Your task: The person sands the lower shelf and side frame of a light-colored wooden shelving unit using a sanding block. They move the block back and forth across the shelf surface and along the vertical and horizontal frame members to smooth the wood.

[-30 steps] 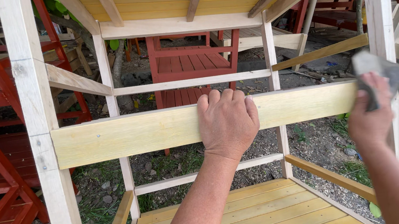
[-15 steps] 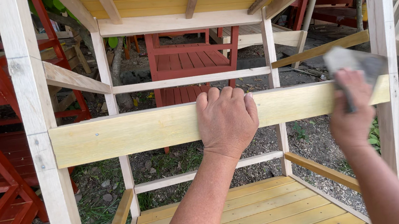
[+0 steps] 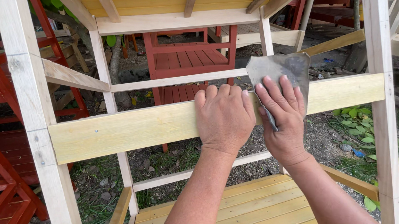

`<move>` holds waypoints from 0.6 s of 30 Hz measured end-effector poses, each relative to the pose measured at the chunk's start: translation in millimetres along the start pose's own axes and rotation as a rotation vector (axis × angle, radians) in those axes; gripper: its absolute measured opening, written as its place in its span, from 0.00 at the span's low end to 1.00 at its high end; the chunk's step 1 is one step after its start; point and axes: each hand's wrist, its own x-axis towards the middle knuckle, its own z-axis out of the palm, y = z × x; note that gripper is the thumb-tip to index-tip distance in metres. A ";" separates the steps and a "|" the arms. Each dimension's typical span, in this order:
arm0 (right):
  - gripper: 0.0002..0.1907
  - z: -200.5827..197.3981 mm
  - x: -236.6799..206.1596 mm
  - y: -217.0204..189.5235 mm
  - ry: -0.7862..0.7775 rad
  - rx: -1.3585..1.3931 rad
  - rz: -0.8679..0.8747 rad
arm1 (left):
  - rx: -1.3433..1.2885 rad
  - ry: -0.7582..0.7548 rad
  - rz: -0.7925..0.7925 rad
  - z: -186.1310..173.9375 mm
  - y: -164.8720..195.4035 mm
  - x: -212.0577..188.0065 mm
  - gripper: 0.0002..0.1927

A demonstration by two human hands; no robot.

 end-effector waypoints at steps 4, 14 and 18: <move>0.22 -25.0 4.1 37.0 -0.024 -0.016 0.012 | 0.009 -0.153 -0.017 -19.1 -11.4 1.6 0.18; 0.26 -6.4 26.1 -21.1 0.083 0.027 0.020 | 0.086 0.071 -0.086 -49.5 -61.2 -13.3 0.17; 0.39 34.3 22.0 -92.2 -0.097 0.155 -0.137 | 0.040 0.094 -0.065 -52.0 -63.1 -12.1 0.16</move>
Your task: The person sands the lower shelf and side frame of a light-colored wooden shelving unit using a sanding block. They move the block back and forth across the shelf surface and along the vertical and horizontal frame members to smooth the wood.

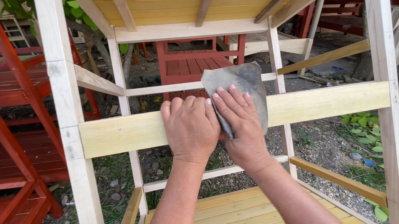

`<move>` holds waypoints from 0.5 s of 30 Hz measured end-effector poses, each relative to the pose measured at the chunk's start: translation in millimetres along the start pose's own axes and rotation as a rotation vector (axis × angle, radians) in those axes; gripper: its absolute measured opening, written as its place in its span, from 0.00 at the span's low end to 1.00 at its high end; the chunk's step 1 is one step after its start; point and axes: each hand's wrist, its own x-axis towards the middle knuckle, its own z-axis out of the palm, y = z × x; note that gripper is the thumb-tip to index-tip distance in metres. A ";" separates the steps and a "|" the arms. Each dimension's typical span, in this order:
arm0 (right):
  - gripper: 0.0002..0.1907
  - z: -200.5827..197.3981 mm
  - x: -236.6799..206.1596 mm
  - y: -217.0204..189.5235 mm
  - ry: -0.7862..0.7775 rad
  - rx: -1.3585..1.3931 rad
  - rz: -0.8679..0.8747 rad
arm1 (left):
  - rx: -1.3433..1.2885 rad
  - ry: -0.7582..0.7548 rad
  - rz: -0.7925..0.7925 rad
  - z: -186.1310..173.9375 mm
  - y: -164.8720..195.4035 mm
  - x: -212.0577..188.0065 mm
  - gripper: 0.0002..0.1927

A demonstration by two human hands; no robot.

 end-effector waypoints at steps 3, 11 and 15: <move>0.35 -28.2 -7.1 31.1 0.011 -0.003 -0.013 | -0.007 -0.006 -0.005 -4.8 -1.2 0.2 0.17; 0.23 -73.3 -16.3 90.1 0.329 -0.253 0.362 | 0.050 -0.047 -0.030 -0.4 4.4 3.4 0.18; 0.28 -2.1 -25.0 18.2 0.200 -0.180 0.105 | 0.046 -0.056 -0.035 -0.9 3.3 2.3 0.19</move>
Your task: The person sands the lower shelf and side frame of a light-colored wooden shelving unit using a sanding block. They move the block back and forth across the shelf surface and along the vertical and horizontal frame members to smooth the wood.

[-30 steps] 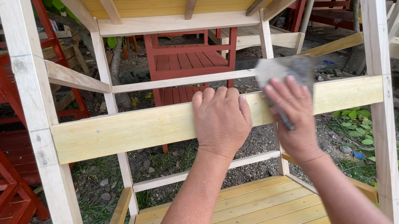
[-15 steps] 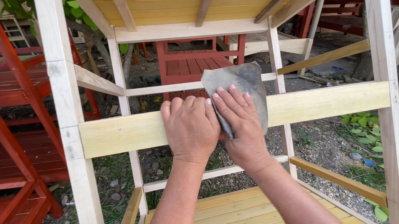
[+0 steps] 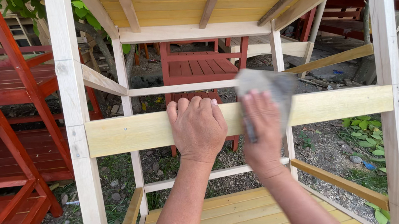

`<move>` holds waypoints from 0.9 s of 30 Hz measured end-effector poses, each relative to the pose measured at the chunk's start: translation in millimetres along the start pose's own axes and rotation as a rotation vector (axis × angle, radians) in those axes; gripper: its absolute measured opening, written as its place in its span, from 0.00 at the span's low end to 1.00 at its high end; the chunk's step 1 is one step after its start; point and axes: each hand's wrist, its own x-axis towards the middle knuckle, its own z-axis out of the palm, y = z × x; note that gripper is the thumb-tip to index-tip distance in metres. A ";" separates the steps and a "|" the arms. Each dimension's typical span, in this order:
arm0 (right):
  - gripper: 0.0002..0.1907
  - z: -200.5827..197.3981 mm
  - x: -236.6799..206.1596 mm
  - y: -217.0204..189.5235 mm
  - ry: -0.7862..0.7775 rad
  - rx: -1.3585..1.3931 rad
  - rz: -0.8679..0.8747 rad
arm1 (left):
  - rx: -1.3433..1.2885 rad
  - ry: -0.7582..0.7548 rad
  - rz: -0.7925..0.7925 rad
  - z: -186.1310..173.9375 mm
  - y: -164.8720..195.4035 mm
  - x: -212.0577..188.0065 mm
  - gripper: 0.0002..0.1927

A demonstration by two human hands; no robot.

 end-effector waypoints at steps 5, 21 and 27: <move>0.28 -21.9 3.4 34.2 -0.044 0.136 -0.119 | -0.043 0.045 0.023 -2.4 -0.1 -1.3 0.18; 0.31 -29.5 -26.9 76.2 -0.147 0.118 -0.087 | 0.032 0.088 -0.009 2.8 9.5 -0.5 0.18; 0.21 -103.6 4.2 183.6 0.098 -0.051 0.488 | 0.082 0.005 -0.017 13.5 13.8 -0.2 0.21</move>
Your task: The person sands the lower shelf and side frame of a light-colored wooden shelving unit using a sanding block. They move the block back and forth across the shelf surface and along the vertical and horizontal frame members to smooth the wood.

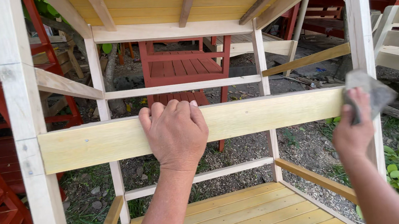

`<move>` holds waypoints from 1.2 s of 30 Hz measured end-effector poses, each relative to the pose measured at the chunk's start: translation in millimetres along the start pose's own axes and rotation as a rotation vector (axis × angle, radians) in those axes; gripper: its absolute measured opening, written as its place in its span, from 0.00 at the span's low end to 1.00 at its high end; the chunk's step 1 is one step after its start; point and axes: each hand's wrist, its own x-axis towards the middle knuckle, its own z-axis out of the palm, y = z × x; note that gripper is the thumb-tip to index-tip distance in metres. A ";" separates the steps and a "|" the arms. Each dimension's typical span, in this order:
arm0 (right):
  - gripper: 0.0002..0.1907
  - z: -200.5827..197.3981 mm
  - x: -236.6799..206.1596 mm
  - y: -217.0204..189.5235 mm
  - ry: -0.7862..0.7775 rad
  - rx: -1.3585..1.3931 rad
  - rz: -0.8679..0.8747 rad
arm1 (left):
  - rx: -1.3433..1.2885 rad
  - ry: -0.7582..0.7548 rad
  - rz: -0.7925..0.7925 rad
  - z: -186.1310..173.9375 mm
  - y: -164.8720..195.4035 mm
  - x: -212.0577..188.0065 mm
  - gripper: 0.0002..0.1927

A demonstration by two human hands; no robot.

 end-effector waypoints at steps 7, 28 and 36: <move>0.20 27.4 -6.3 -8.8 -0.096 -0.003 -0.344 | -0.082 -0.256 0.125 45.1 95.9 8.0 0.17; 0.25 -49.1 -54.7 148.2 -0.122 -0.378 -0.254 | -0.139 -0.259 0.246 97.1 189.9 4.6 0.15; 0.29 -87.2 -143.7 151.8 -0.157 -0.392 -0.198 | -0.098 -0.301 0.269 98.3 189.1 3.4 0.17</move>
